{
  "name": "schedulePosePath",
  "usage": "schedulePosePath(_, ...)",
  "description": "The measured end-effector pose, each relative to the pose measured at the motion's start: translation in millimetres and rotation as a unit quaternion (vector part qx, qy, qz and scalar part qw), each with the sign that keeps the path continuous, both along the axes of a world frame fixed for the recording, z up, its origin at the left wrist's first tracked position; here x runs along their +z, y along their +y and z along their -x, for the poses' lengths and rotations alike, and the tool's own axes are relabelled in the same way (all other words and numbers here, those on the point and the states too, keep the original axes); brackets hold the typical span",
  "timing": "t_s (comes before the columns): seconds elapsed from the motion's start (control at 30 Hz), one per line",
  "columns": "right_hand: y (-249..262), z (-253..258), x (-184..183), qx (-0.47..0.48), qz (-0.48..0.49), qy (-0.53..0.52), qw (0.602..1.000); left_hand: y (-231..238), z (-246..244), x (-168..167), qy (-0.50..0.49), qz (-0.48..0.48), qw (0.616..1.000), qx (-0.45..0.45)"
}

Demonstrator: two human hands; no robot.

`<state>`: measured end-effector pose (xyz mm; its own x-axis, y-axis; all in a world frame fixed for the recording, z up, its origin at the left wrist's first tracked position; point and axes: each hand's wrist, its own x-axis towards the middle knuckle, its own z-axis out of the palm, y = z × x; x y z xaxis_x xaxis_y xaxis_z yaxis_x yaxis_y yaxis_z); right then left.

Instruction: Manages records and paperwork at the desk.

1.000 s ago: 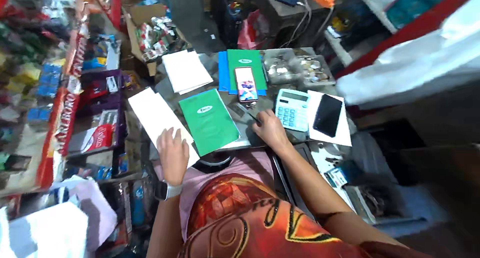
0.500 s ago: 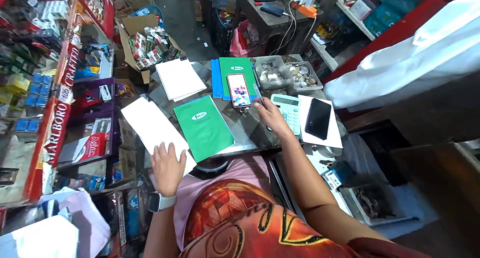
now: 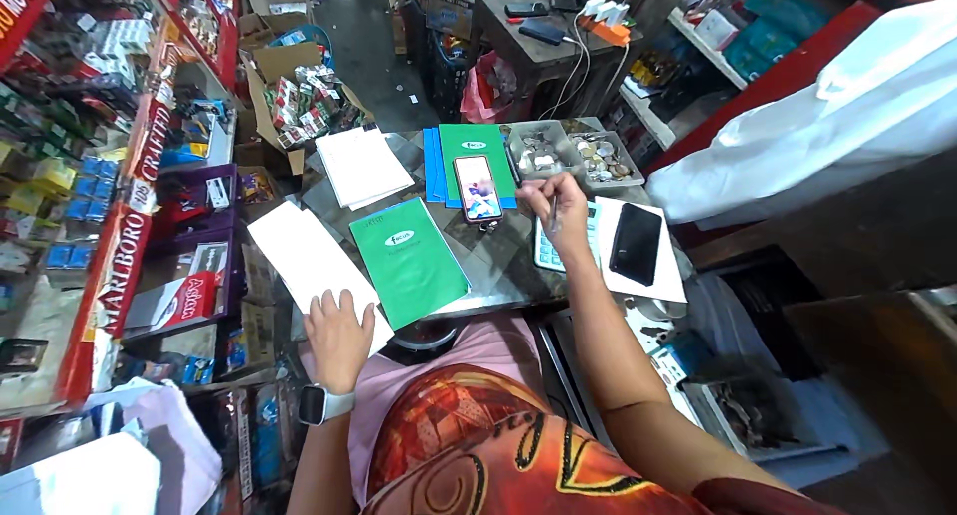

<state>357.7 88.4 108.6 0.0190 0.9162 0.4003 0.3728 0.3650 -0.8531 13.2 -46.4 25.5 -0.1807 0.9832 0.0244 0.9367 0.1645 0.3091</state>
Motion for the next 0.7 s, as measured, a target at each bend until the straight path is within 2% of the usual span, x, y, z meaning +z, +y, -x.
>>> schedulePosePath(0.03,7,4,-8,-0.053,-0.019,-0.083,0.995,-1,0,-3,0.004,-0.003,1.000,0.000)
schedulePosePath(0.07,15,5,-17,-0.063,-0.008,-0.148,0.987,-1,0,-4,0.003,-0.003,1.000,0.000)
schedulePosePath(0.13,32,7,-39,-0.031,0.019,-0.243,0.969,-1,-1,-3,0.004,-0.005,1.000,-0.003)
schedulePosePath(0.17,39,9,-51,-0.025,0.014,-0.259,0.965,-1,0,-2,0.006,-0.002,1.000,-0.004)
schedulePosePath(0.3,52,14,-75,-0.061,0.008,-0.231,0.971,-1,-1,-2,0.010,-0.005,1.000,-0.004)
schedulePosePath(0.47,59,12,-88,-0.039,0.007,-0.261,0.965,0,-2,-1,0.019,0.014,1.000,-0.001)
schedulePosePath(0.57,67,14,-89,-0.039,0.057,-0.227,0.971,-1,-2,-1,0.016,0.008,1.000,-0.004)
schedulePosePath(0.7,71,23,-78,-0.055,0.043,-0.182,0.981,-1,-2,1,0.018,0.006,1.000,-0.005)
